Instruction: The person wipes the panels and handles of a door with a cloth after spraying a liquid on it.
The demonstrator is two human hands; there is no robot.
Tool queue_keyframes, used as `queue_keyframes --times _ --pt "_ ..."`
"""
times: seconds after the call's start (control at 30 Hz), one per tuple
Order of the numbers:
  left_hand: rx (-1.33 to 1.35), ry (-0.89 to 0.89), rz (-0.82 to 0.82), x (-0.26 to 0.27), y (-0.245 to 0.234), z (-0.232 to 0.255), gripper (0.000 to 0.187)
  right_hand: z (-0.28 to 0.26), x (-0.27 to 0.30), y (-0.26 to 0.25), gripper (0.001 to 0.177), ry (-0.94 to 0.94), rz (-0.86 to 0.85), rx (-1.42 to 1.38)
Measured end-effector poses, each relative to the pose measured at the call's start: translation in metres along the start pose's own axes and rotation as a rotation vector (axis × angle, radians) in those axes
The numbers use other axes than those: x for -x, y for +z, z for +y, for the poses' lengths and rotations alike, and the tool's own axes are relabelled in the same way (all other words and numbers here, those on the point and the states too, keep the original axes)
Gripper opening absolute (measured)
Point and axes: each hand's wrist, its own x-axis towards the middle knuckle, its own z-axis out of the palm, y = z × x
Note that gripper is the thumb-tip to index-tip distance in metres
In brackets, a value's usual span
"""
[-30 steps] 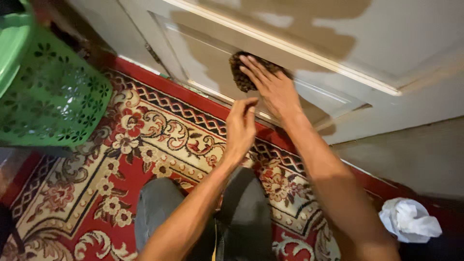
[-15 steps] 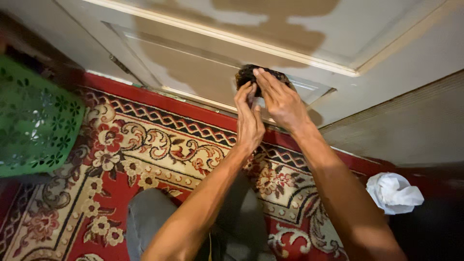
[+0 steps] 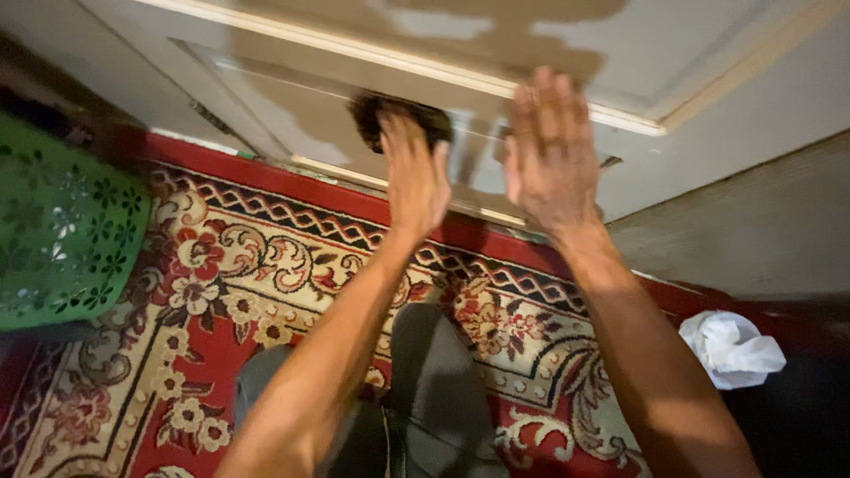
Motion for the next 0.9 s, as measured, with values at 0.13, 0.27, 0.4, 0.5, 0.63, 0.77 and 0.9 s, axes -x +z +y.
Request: queue_keyframes --times 0.13,0.27,0.4,0.5,0.63,0.77,0.9 --pt "0.372 -0.035 0.306 -0.037 0.005 -0.081 0.067 0.001 0.015 0.011 0.083 0.122 -0.146 0.145" --pt "0.561 -0.311 0.176 -0.066 -0.021 -0.151 0.068 0.0 0.017 0.014 0.092 0.1 -0.11 0.25" --pt "0.711 -0.439 0.2 -0.08 -0.059 -0.193 0.074 0.003 0.016 0.019 0.091 0.09 -0.054 0.275" --pt "0.895 -0.46 0.204 -0.087 -0.088 -0.214 0.071 0.002 0.017 0.019 0.092 0.095 -0.033 0.275" --pt "0.976 -0.5 0.196 -0.095 -0.101 -0.238 0.073 0.001 0.015 0.021 0.09 0.082 -0.006 0.291" --pt "1.134 -0.389 0.225 -0.098 -0.078 -0.254 0.075 -0.003 0.012 0.025 0.088 0.101 0.012 0.294" --pt "1.519 -0.17 0.391 -0.1 -0.034 -0.226 0.092 -0.005 0.016 0.034 0.087 0.141 0.045 0.324"
